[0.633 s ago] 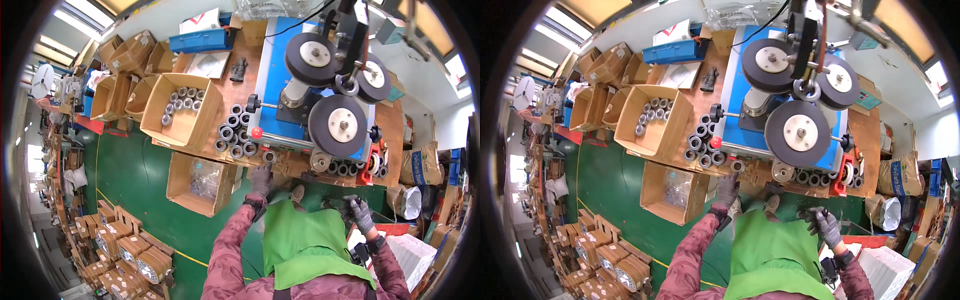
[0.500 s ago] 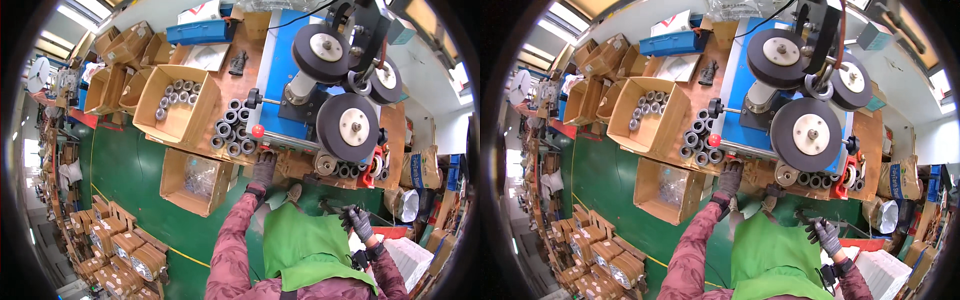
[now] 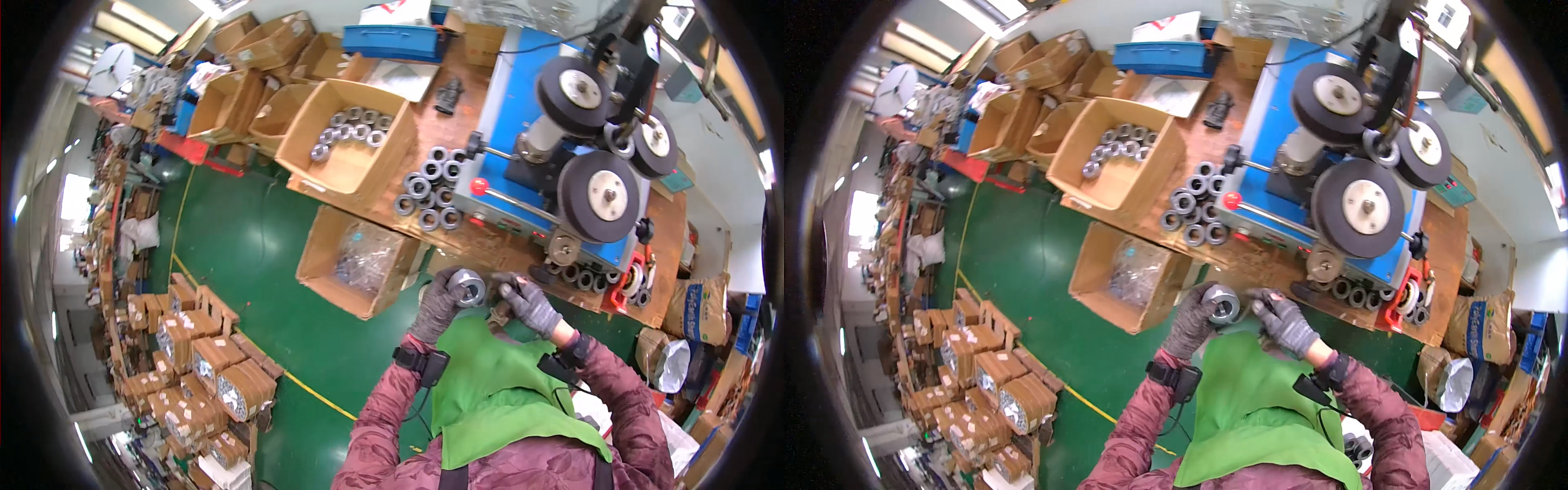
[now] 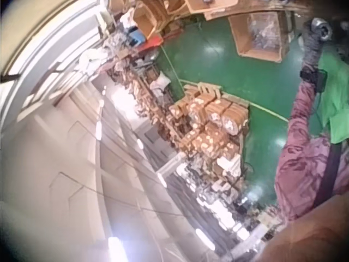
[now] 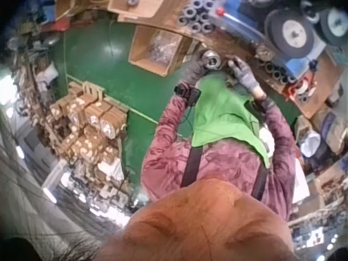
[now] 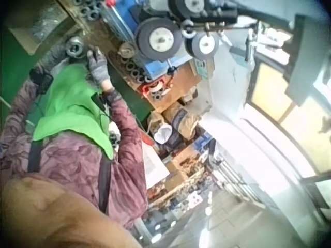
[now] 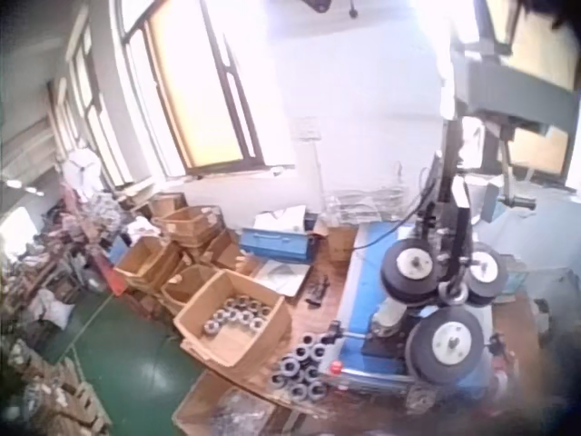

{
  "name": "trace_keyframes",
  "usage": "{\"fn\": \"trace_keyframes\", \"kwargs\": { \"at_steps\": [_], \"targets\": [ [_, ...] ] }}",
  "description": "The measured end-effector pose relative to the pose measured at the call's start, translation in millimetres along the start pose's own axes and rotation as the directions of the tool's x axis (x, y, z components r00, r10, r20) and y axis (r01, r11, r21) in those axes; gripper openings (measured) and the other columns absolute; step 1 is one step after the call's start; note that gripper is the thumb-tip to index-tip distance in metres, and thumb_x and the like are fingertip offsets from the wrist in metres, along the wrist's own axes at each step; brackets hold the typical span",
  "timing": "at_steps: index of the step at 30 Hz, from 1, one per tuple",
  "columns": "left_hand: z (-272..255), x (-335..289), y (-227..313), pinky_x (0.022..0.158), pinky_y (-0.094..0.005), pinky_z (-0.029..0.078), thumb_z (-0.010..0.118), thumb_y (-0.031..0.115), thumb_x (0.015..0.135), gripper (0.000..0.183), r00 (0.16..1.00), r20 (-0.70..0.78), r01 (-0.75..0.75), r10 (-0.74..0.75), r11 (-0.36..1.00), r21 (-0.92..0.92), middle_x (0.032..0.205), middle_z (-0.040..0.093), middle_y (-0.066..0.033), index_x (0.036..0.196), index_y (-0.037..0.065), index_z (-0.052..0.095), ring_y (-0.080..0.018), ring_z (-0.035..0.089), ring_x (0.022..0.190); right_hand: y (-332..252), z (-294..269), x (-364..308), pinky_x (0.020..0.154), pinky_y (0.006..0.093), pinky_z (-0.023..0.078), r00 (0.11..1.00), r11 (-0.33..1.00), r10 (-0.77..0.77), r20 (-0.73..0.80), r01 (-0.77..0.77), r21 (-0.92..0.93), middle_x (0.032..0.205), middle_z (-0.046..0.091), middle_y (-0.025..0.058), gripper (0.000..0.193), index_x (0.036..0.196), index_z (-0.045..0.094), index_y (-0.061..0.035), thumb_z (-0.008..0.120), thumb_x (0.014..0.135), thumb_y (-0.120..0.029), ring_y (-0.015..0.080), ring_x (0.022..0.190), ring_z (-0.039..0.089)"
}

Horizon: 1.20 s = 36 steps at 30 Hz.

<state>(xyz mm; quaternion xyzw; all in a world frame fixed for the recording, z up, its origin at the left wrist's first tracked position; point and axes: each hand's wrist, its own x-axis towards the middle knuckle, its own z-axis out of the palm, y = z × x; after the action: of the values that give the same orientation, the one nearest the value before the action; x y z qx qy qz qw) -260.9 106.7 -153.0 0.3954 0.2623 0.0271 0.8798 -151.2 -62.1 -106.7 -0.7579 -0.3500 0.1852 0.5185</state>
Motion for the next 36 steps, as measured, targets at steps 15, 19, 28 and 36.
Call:
{"fn": "trace_keyframes", "kwargs": {
  "at_steps": [15, 19, 28, 36],
  "targets": [
    [-141.8, -106.8, 187.9, 0.079, -0.0302, 0.047, 0.068, 0.024, 0.075, 0.043, 0.866, -0.090, -0.439, 0.492, 0.835, 0.332, 0.101, 0.054, -0.0073, 0.109, 0.004, 0.051, -0.0167, 0.053, 0.093, -218.7, 169.6, 91.4, 0.062, 0.0269, 0.048, 0.828, 0.942, -0.291, 0.480, 0.159, 0.297, 0.087, 0.060, 0.0075, 0.019, 0.096, 0.062, -0.0082, 0.060, 0.078, -0.013, 0.0163, 0.073, 0.061],
    [-152.8, -110.5, 211.2, 0.076, -0.0274, 0.047, 0.069, 0.037, 0.072, 0.058, 0.837, -0.079, -0.494, 0.542, 0.810, 0.317, 0.096, 0.053, -0.0055, 0.114, 0.003, 0.046, -0.0157, 0.054, 0.087, -228.5, 207.0, 99.9, 0.060, 0.0312, 0.050, 0.630, 0.782, -0.552, 0.546, 0.618, 0.079, 0.090, 0.062, 0.0073, 0.019, 0.094, 0.063, -0.0106, 0.062, 0.074, -0.014, 0.0246, 0.073, 0.062],
    [-191.4, -126.5, 229.2, 0.076, -0.0272, 0.048, 0.073, 0.033, 0.070, 0.049, 0.847, 0.017, -0.514, 0.532, 0.810, 0.284, 0.095, 0.054, -0.0038, 0.103, 0.005, 0.049, -0.0138, 0.055, 0.088, -233.1, 226.6, 172.7, 0.062, 0.0242, 0.046, 0.873, 0.968, -0.132, 0.469, 0.011, 0.251, 0.074, 0.059, 0.0007, 0.020, 0.098, 0.062, -0.0024, 0.054, 0.087, -0.017, 0.0083, 0.069, 0.054],
    [-194.4, -140.6, 236.0, 0.077, -0.0292, 0.050, 0.072, 0.036, 0.072, 0.052, 0.813, -0.149, -0.542, 0.563, 0.825, 0.163, 0.101, 0.055, -0.0074, 0.105, 0.002, 0.050, -0.0169, 0.056, 0.092, -209.9, 255.2, 169.0, 0.045, 0.0192, 0.038, 0.815, 0.761, 0.244, 0.526, -0.497, 0.417, 0.068, 0.056, -0.0033, 0.024, 0.097, 0.065, -0.0054, 0.059, 0.084, -0.024, 0.0045, 0.050, 0.043]
  ]
}}
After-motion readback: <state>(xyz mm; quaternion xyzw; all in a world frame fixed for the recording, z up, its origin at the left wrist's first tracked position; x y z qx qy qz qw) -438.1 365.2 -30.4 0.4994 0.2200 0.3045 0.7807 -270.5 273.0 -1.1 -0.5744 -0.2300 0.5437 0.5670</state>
